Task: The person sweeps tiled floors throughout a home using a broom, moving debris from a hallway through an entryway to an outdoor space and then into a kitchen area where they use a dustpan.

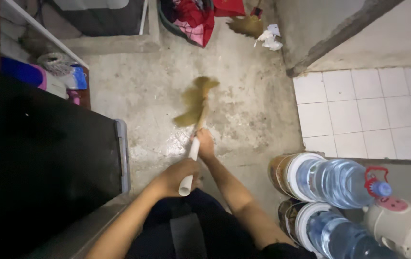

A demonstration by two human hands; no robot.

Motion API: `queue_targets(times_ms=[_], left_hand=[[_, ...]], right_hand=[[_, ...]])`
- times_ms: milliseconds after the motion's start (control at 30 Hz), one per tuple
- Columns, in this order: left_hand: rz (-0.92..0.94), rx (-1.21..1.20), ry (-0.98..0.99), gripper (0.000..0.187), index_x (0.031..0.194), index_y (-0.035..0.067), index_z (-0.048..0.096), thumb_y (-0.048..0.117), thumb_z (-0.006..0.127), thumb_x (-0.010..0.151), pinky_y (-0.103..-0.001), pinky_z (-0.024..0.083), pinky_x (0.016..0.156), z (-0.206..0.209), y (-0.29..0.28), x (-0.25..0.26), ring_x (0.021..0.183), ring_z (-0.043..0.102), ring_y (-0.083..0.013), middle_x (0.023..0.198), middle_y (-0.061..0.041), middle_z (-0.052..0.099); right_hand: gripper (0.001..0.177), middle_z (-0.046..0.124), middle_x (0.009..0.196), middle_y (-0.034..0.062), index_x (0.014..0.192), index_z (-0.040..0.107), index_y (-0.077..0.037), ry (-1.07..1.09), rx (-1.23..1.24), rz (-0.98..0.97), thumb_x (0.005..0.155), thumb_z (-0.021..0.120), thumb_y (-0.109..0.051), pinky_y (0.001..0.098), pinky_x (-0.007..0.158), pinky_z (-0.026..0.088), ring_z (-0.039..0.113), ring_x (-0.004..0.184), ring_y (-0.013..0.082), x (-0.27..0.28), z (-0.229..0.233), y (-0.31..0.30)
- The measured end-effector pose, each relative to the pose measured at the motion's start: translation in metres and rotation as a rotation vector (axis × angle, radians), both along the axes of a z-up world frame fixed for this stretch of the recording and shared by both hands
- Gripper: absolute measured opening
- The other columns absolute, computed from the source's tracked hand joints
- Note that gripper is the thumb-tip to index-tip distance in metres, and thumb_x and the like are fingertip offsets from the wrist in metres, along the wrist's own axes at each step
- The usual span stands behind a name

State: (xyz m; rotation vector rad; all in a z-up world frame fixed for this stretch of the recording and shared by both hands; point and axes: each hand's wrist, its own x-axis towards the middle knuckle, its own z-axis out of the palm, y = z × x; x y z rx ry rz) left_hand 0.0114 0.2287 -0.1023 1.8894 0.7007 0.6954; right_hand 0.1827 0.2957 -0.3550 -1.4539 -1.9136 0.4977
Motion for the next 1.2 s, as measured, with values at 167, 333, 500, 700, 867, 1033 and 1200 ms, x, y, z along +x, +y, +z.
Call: queue_targets(times_ms=[167, 333, 500, 700, 867, 1033, 1200], left_hand=[[-0.06, 0.213, -0.009, 0.019, 0.075, 0.01, 0.054, 0.014, 0.072, 0.077, -0.047, 0.047, 0.071, 0.064, 0.032, 0.003, 0.079, 0.057, -0.0352, 0.079, -0.011, 0.058], [-0.099, 0.289, -0.119, 0.031, 0.064, 0.01, 0.046, 0.01, 0.076, 0.071, -0.041, 0.041, 0.061, 0.162, 0.037, -0.027, 0.063, 0.051, -0.0286, 0.064, -0.008, 0.047], [-0.043, 0.357, -0.047, 0.028, 0.07, 0.01, 0.052, 0.01, 0.079, 0.077, -0.038, 0.044, 0.065, 0.176, 0.076, -0.055, 0.066, 0.056, -0.0249, 0.069, -0.006, 0.052], [0.157, 0.204, 0.135, 0.028, 0.061, 0.008, 0.05, 0.011, 0.078, 0.06, -0.044, 0.044, 0.061, 0.074, 0.194, -0.068, 0.064, 0.058, -0.0332, 0.062, -0.01, 0.055], [0.166, 0.031, -0.011, 0.026, 0.064, 0.008, 0.049, 0.006, 0.075, 0.068, -0.042, 0.046, 0.064, 0.031, 0.242, -0.099, 0.065, 0.059, -0.03, 0.066, -0.009, 0.056], [0.038, -0.036, -0.169, 0.022, 0.07, 0.007, 0.052, 0.003, 0.073, 0.069, -0.042, 0.051, 0.074, 0.028, 0.289, -0.085, 0.071, 0.061, -0.0308, 0.071, -0.009, 0.058], [-0.054, -0.005, -0.3, 0.024, 0.068, 0.01, 0.049, 0.003, 0.072, 0.072, -0.041, 0.051, 0.071, 0.065, 0.338, -0.063, 0.068, 0.061, -0.028, 0.071, -0.006, 0.058]], right_hand=[[0.013, 0.065, 0.09, 0.0093, 0.091, 0.059, -0.007, 0.328, 0.301, -0.029, 0.091, 0.072, -0.003, 0.042, 0.079, 0.054, 0.065, 0.086, 0.0303, -0.005, 0.083, 0.044], [0.019, 0.06, 0.084, 0.0078, 0.086, 0.058, -0.009, 0.522, 0.271, 0.195, 0.091, 0.076, -0.003, 0.0382, 0.071, 0.051, 0.061, 0.08, 0.0272, -0.074, 0.162, 0.059], [0.023, 0.059, 0.09, 0.0088, 0.087, 0.055, -0.009, 0.545, 0.114, 0.523, 0.091, 0.077, -0.005, 0.0353, 0.071, 0.05, 0.06, 0.08, 0.0255, -0.155, 0.182, 0.105], [0.013, 0.053, 0.089, 0.0098, 0.094, 0.057, -0.003, 0.771, -0.414, 0.718, 0.098, 0.069, -0.006, 0.0337, 0.072, 0.045, 0.051, 0.08, 0.0249, -0.191, 0.089, 0.197], [0.015, 0.061, 0.094, 0.0099, 0.097, 0.063, -0.005, 0.765, -0.491, 0.642, 0.104, 0.061, -0.018, 0.0368, 0.084, 0.049, 0.06, 0.089, 0.0246, -0.158, -0.016, 0.235], [0.014, 0.059, 0.087, 0.0113, 0.091, 0.058, -0.007, 0.179, 0.043, 0.438, 0.083, 0.069, -0.011, 0.0419, 0.076, 0.046, 0.059, 0.085, 0.0328, -0.045, -0.017, 0.254], [0.018, 0.056, 0.082, 0.0106, 0.086, 0.053, -0.008, 0.342, -0.193, 0.025, 0.097, 0.067, -0.008, 0.0388, 0.071, 0.048, 0.058, 0.078, 0.0303, -0.007, 0.07, 0.278]])
